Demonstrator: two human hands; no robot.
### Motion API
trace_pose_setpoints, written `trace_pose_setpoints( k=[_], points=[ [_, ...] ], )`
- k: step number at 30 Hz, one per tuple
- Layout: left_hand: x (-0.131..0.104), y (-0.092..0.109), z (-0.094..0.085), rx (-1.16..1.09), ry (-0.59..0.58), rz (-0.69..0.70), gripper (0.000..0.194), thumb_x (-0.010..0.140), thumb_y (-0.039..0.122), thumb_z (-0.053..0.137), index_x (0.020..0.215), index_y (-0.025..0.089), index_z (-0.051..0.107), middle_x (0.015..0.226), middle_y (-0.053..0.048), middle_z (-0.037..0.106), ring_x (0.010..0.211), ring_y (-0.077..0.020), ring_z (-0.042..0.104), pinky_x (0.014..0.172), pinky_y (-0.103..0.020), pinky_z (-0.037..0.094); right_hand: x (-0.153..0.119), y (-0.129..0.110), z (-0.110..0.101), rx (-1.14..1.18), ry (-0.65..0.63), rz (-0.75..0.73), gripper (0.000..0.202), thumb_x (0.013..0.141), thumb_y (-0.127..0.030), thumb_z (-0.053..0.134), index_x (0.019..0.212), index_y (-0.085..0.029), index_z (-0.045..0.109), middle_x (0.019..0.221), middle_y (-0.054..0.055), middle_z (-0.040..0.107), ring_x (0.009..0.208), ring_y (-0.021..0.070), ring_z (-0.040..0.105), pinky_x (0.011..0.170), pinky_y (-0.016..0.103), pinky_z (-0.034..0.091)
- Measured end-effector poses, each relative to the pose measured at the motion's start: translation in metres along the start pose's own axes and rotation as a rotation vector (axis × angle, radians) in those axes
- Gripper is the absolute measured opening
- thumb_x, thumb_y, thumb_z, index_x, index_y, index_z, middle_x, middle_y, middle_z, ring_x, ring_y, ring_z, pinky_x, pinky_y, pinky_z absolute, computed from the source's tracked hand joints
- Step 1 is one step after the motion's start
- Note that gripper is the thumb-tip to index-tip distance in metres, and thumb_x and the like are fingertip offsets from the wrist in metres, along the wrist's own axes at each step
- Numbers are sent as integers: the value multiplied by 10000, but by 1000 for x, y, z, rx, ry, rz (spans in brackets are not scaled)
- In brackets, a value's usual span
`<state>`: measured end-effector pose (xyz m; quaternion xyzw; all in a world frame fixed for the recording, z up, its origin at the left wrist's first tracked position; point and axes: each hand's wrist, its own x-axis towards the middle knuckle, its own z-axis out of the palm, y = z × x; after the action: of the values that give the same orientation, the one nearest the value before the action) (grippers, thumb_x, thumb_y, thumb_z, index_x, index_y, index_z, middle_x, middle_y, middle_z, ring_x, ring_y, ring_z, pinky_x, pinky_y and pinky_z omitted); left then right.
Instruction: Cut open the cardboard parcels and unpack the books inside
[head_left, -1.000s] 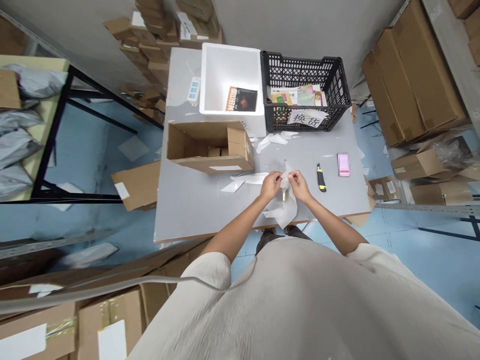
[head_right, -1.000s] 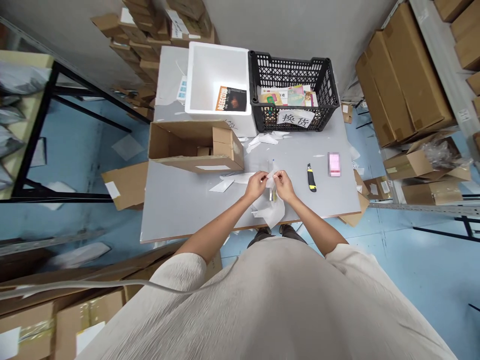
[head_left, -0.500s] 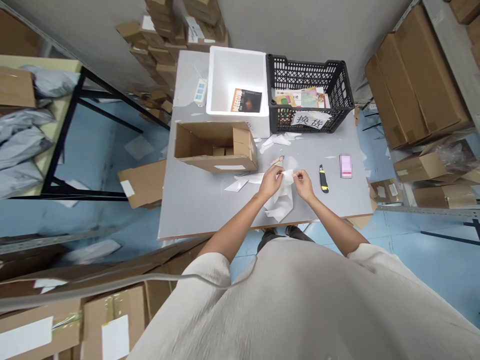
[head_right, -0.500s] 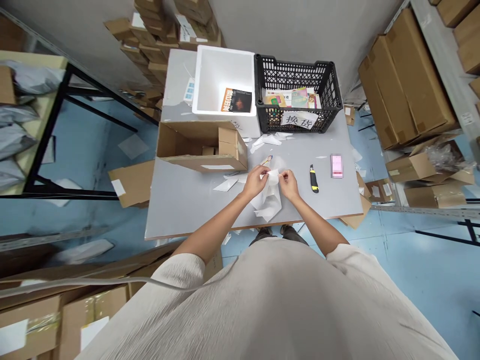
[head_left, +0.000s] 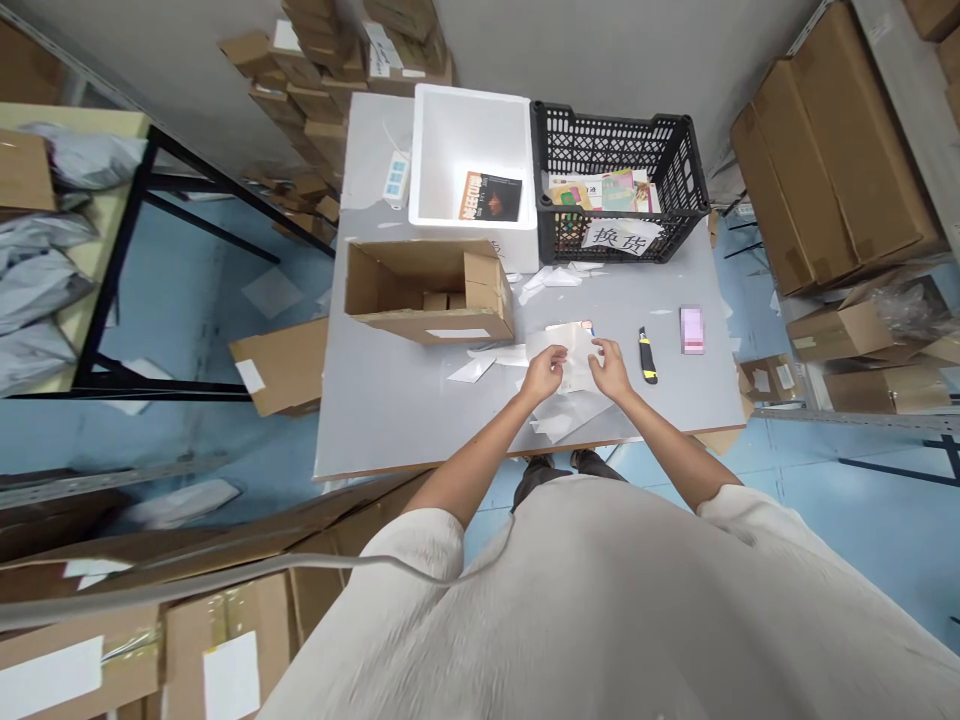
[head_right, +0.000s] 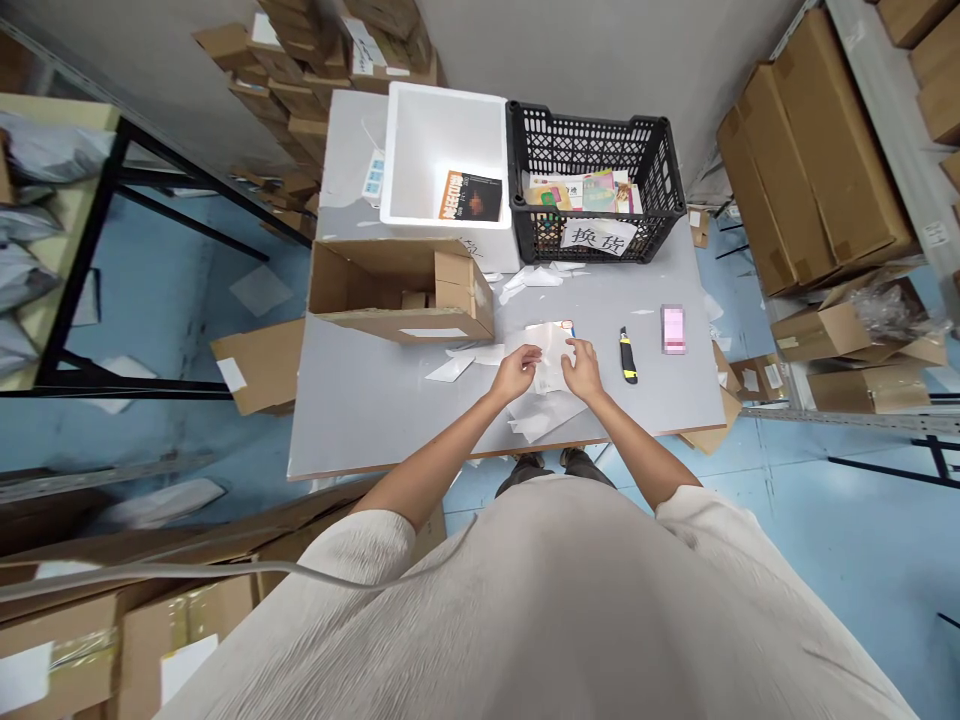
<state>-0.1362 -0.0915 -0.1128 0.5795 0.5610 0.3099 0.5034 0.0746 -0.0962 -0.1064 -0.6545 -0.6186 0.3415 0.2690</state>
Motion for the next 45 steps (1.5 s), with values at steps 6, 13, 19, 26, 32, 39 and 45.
trace_pose_setpoints(
  k=[6, 13, 19, 26, 32, 39, 45],
  points=[
    [-4, -2, 9, -24, -23, 10, 545, 847, 29, 546, 1335, 204, 713, 1244, -96, 813, 1236, -228, 777, 1177, -418, 608, 2, 9, 20, 22, -164, 84, 515, 930, -330, 699, 1437, -240, 701, 1201, 102, 779, 941, 262, 701, 995, 474, 625],
    [-2, -13, 4, 209, 169, -111, 573, 906, 118, 687, 1466, 237, 672, 1560, -153, 623, 1148, -276, 746, 1156, -492, 597, 6, 12, 5, 115, -20, 58, 211, 965, -370, 571, 1024, -247, 732, 1131, 107, 785, 994, 272, 705, 1017, 437, 602],
    [16, -12, 16, 211, 48, -134, 137, 906, 203, 754, 1036, 238, 777, 1182, -104, 730, 1055, -293, 728, 1108, -470, 583, 7, 15, -12, 252, 0, 79, 268, 954, -475, 587, 1040, -245, 695, 1123, 104, 776, 989, 265, 690, 1047, 445, 595],
    [25, 18, 57, -212, -25, -13, 67, 955, 259, 651, 899, 232, 676, 974, -28, 759, 990, -216, 720, 995, -364, 579, 1, 20, -19, 211, 46, 51, 433, 960, -471, 643, 1320, -236, 686, 1205, 90, 740, 905, 212, 666, 902, 374, 614],
    [28, 20, 57, -301, -29, -68, 71, 854, 241, 687, 793, 232, 651, 832, 11, 715, 880, -205, 695, 919, -357, 589, 1, 27, -26, 131, -78, -5, 435, 887, -336, 665, 1295, -216, 756, 1345, 130, 710, 903, 211, 699, 911, 397, 616],
    [29, 14, 63, -244, -14, -108, 234, 804, 111, 632, 990, 226, 714, 1097, -44, 807, 1091, -236, 765, 1028, -389, 612, -2, 33, -28, -28, -109, 39, 209, 925, -326, 638, 1086, -234, 736, 1087, 63, 782, 892, 242, 682, 942, 390, 571],
    [30, -8, 60, 68, 7, -257, 377, 851, 56, 607, 1154, 232, 745, 1334, -90, 796, 1174, -263, 761, 1133, -442, 592, -8, 48, -47, -441, -158, 101, 268, 1003, -203, 537, 1175, -188, 743, 1192, 156, 767, 1083, 315, 675, 947, 390, 514]
  ],
)
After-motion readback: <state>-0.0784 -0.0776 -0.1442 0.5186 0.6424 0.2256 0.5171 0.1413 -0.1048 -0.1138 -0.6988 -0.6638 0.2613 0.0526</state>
